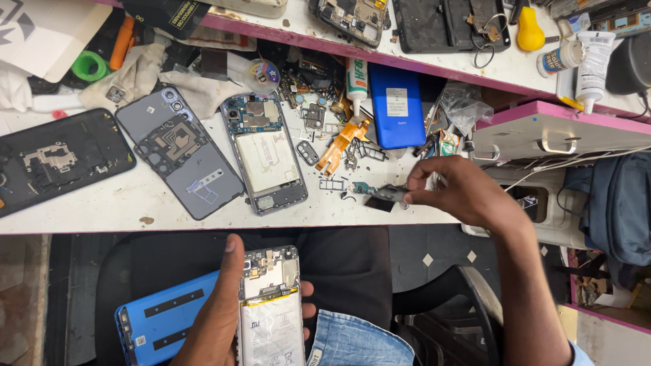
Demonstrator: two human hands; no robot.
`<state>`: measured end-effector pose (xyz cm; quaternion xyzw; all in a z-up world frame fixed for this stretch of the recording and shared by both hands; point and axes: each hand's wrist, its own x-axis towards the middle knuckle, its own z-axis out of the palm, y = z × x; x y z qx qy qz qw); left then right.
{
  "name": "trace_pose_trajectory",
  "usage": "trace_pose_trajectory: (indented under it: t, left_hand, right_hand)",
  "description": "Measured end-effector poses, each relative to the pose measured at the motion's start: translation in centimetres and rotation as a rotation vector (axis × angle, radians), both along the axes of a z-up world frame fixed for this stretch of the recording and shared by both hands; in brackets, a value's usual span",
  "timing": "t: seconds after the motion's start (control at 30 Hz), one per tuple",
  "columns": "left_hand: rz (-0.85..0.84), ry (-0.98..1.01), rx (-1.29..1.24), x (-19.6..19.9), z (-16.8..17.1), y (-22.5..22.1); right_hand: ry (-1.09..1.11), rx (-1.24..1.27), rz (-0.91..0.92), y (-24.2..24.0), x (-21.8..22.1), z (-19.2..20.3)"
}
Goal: The person is repairing a smartphone by attaching a blue back cover to the device's internal frame. They use a screwdriver to secure the camera module and other internal components, working on the phone while it rests on their lap.
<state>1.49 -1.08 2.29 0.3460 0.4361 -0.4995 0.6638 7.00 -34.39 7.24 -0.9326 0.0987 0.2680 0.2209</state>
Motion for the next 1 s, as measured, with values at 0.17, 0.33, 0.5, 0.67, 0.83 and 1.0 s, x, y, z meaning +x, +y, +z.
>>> trace_pose_trajectory:
  t: [0.17, 0.33, 0.5, 0.67, 0.83, 1.0]
  left_hand:
    - [-0.048, -0.109, -0.056, -0.3, -0.4, 0.2]
    - [-0.138, -0.375, -0.238, -1.3, -0.3, 0.8]
    - [-0.285, -0.819, -0.334, -1.4, 1.3, 2.0]
    - [-0.305, -0.694, -0.273, -0.8, 2.4, 1.8]
    - [-0.197, -0.75, -0.329, -1.1, 2.3, 1.4]
    - [-0.146, -0.743, -0.343, -1.3, 1.6, 1.4]
  right_hand:
    - [-0.019, 0.087, -0.04, -1.4, -1.1, 2.0]
    - [0.047, 0.554, -0.05, 2.0, -2.9, 3.1]
    - [0.024, 0.54, -0.012, 10.5, -4.6, 3.2]
    - [-0.045, 0.384, -0.078, 13.1, -4.9, 3.7]
    - [-0.14, 0.423, -0.054, 13.9, -5.2, 3.9]
    - [-0.24, 0.317, 0.003, 14.6, -5.5, 4.5]
